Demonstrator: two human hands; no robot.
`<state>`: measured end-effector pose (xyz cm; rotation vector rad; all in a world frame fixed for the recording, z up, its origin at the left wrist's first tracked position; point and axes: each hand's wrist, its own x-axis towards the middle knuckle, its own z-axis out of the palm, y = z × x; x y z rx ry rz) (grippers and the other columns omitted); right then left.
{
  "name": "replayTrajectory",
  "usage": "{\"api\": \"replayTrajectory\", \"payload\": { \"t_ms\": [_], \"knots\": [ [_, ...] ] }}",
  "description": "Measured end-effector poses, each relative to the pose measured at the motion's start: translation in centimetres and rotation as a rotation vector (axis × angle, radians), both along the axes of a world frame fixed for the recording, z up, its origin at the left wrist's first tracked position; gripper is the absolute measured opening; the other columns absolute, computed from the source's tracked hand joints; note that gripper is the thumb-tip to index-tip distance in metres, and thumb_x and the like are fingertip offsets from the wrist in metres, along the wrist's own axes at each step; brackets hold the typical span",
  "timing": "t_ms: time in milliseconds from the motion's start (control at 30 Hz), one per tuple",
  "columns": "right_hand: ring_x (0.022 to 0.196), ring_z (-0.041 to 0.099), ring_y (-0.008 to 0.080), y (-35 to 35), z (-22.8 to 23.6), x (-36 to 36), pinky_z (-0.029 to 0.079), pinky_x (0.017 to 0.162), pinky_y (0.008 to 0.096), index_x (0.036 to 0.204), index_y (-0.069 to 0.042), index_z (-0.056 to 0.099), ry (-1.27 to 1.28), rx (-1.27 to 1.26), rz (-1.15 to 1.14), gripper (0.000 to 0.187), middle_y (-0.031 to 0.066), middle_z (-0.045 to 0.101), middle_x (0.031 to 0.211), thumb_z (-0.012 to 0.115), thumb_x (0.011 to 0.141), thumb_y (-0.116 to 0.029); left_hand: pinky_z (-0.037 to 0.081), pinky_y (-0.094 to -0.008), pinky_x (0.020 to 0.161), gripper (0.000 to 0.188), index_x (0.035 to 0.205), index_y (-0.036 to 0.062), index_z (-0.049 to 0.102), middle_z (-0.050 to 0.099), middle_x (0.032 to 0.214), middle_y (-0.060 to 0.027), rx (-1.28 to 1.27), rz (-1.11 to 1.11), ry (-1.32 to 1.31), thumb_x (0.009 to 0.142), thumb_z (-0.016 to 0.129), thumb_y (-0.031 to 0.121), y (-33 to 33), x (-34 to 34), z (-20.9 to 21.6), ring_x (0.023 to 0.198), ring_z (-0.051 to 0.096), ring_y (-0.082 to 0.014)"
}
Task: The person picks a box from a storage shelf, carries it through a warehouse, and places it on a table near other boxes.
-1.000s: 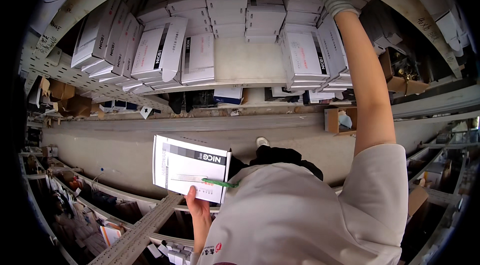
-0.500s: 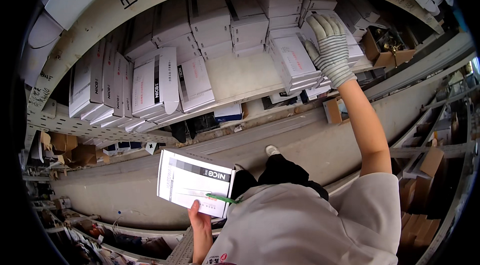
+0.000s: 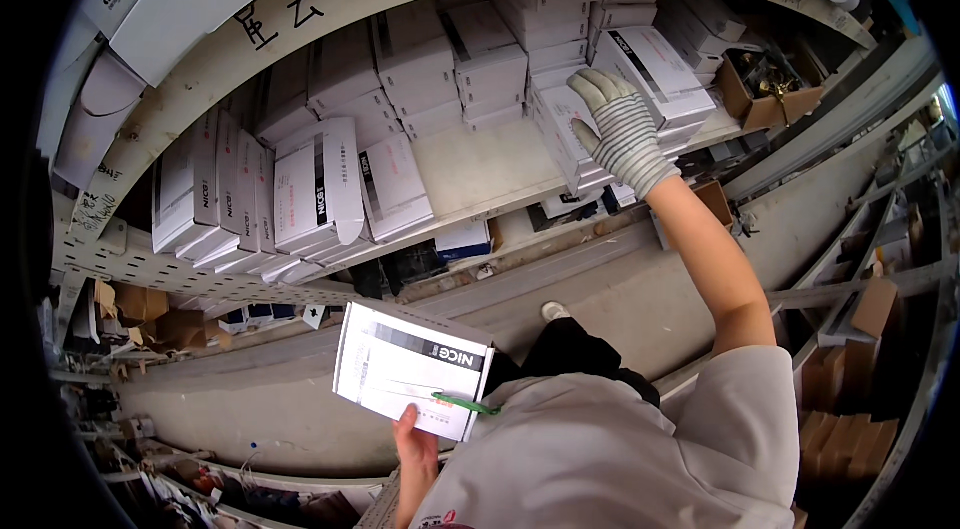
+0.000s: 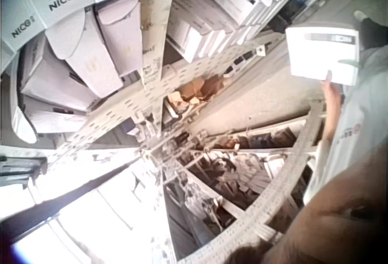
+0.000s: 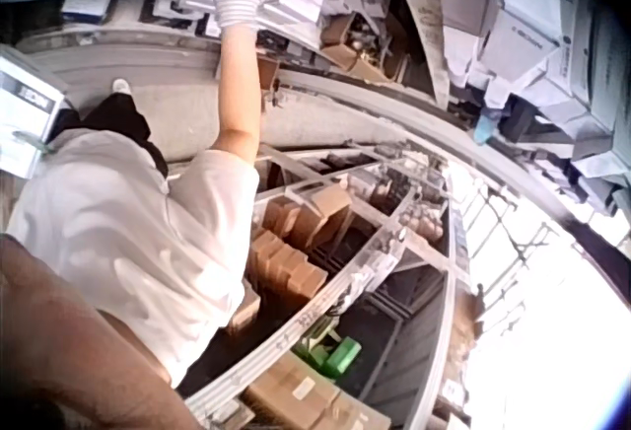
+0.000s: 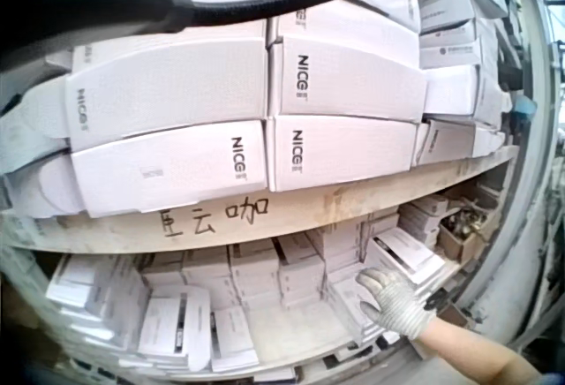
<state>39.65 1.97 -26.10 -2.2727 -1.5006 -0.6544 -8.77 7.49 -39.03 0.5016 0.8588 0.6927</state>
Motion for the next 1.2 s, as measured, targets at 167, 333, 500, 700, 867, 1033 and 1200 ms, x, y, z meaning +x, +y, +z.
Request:
{"api": "replayTrajectory", "payload": {
  "t_ms": [167, 333, 500, 700, 867, 1033, 1200],
  "knots": [
    [0.115, 0.045, 0.0328, -1.2, -0.4, -0.7, 0.036, 0.099, 0.0417, 0.118, -0.007, 0.048, 0.028, -0.034, -0.011, 0.055, 0.0147, 0.049, 0.122, 0.068, 0.067, -0.013, 0.04, -0.0413, 0.098, 0.066, 0.131, 0.0004, 0.037, 0.051, 0.122, -0.013, -0.015, -0.022, -0.015, 0.074, 0.067, 0.015, -0.6, 0.7, 1.1, 0.112, 0.051, -0.0277],
    [0.115, 0.045, 0.0332, -4.9, -0.5, 0.2, 0.036, 0.099, 0.042, 0.118, -0.006, 0.048, 0.084, 0.053, -0.089, 0.052, 0.0161, 0.05, 0.12, 0.067, 0.07, -0.015, 0.039, -0.0437, 0.099, 0.068, 0.134, 0.0019, 0.033, 0.048, 0.126, -0.0137, -0.044, -0.079, -0.004, 0.075, 0.066, 0.014, -0.3, 1.3, 1.7, 0.115, 0.048, -0.0286],
    [0.111, 0.048, 0.0333, -10.2, -0.6, 4.8, 0.038, 0.097, 0.0414, 0.116, -0.006, 0.051, 0.211, 0.308, -0.156, 0.046, 0.0161, 0.052, 0.118, 0.064, 0.075, -0.02, 0.04, -0.0423, 0.097, 0.064, 0.131, 0.0014, 0.037, 0.051, 0.124, -0.0125, 0.073, -0.153, 0.061, 0.079, 0.065, 0.026, -1.6, 4.4, 2.8, 0.113, 0.05, -0.0271],
    [0.108, 0.051, 0.0341, -16.7, -3.2, 13.9, 0.039, 0.097, 0.0412, 0.113, -0.004, 0.054, 0.459, 0.571, -0.224, 0.04, 0.0183, 0.057, 0.109, 0.062, 0.08, -0.025, 0.041, -0.0431, 0.097, 0.059, 0.129, 0.0025, 0.04, 0.053, 0.122, -0.012, 0.037, -0.095, -0.078, 0.08, 0.064, 0.025, -7.1, 12.5, 3.3, 0.112, 0.051, -0.0267],
    [0.106, 0.055, 0.0313, -21.6, -9.2, 21.6, 0.043, 0.093, 0.0366, 0.114, -0.002, 0.055, 0.85, 0.688, -0.255, 0.04, 0.0184, 0.058, 0.112, 0.061, 0.082, -0.025, 0.04, -0.0428, 0.099, 0.052, 0.126, 0.0037, 0.046, 0.055, 0.123, -0.0088, -0.148, -0.049, -0.227, 0.08, 0.064, 0.023, -12.2, 19.3, 3.9, 0.112, 0.051, -0.0245],
    [0.106, 0.056, 0.0275, -23.7, -13.9, 27.3, 0.043, 0.092, 0.0344, 0.115, -0.001, 0.054, 1.201, 0.522, -0.336, 0.04, 0.0164, 0.059, 0.112, 0.062, 0.083, -0.024, 0.041, -0.0437, 0.097, 0.051, 0.124, 0.0097, 0.049, 0.057, 0.121, -0.0051, -0.155, 0.101, -0.234, 0.078, 0.068, 0.021, -17.1, 24.9, 5.6, 0.11, 0.053, -0.0218],
    [0.104, 0.056, 0.0251, -22.8, -17.1, 30.5, 0.043, 0.091, 0.0323, 0.114, 0.0, 0.054, 1.484, 0.582, -0.296, 0.043, 0.0155, 0.059, 0.111, 0.063, 0.083, -0.028, 0.041, -0.0429, 0.098, 0.052, 0.126, 0.0064, 0.047, 0.057, 0.121, -0.0071, -0.078, 0.13, -0.208, 0.079, 0.067, 0.019, -20.5, 27.9, 7.1, 0.111, 0.053, -0.0225]
  ]
}}
